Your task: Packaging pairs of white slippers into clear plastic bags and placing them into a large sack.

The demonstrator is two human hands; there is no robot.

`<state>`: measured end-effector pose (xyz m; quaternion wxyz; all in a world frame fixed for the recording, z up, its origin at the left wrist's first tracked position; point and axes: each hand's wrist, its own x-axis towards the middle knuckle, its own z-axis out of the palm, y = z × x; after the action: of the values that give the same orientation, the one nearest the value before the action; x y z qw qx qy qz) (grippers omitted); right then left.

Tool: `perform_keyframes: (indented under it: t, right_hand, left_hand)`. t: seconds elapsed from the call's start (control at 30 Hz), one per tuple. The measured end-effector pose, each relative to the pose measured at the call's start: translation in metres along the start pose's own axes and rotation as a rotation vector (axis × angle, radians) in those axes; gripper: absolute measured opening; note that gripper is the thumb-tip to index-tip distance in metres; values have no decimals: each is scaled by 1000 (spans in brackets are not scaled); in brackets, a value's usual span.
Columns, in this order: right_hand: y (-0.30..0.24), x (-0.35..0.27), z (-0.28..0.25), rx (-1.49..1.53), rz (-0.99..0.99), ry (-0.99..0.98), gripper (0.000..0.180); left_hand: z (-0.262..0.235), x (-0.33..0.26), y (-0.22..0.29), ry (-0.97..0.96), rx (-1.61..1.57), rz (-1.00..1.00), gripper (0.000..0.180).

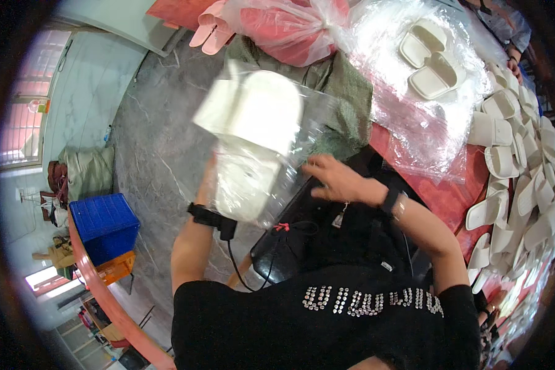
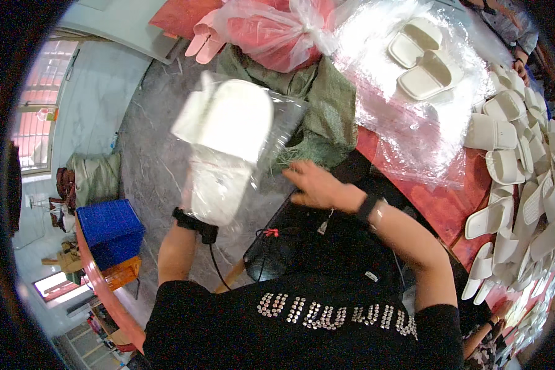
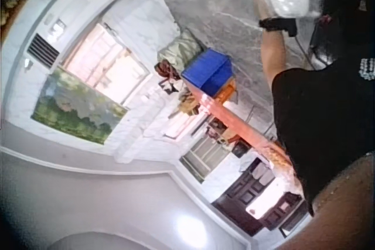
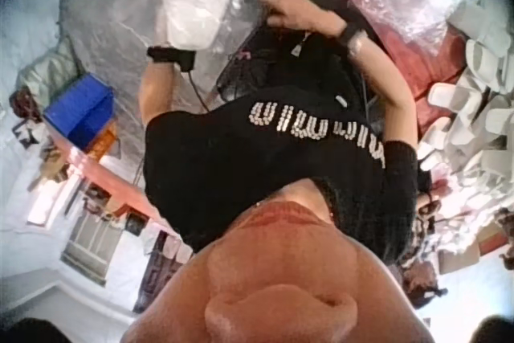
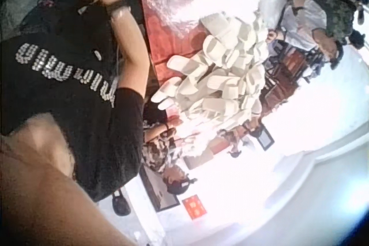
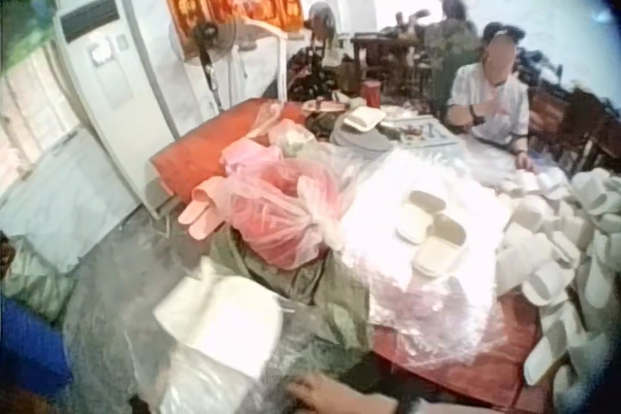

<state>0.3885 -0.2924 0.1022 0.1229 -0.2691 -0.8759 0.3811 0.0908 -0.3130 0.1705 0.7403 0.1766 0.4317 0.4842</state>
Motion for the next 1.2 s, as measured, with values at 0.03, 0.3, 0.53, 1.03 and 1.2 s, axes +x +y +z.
perform_keyframes:
  t: [0.03,0.3,0.53,1.03,1.2]
  right_hand:
    - [12,17,9,-178,-33,98,64]
    - [40,72,35,-642,370,-120,58]
    - [21,73,37,-352,118,-598,39]
    - [-33,83,26,-208,319,-266,65]
    - [26,53,14,-604,249,-262,33]
  left_hand:
    - [-6,4,1,86,7,46,64]
    - [-46,57,36,115,82,122,60]
    - [-13,103,-16,-43,3,-218,41]
    - [-207,137,-45,665,1451,16,46]
    - [-135,159,-16,589,1655,-199,53]
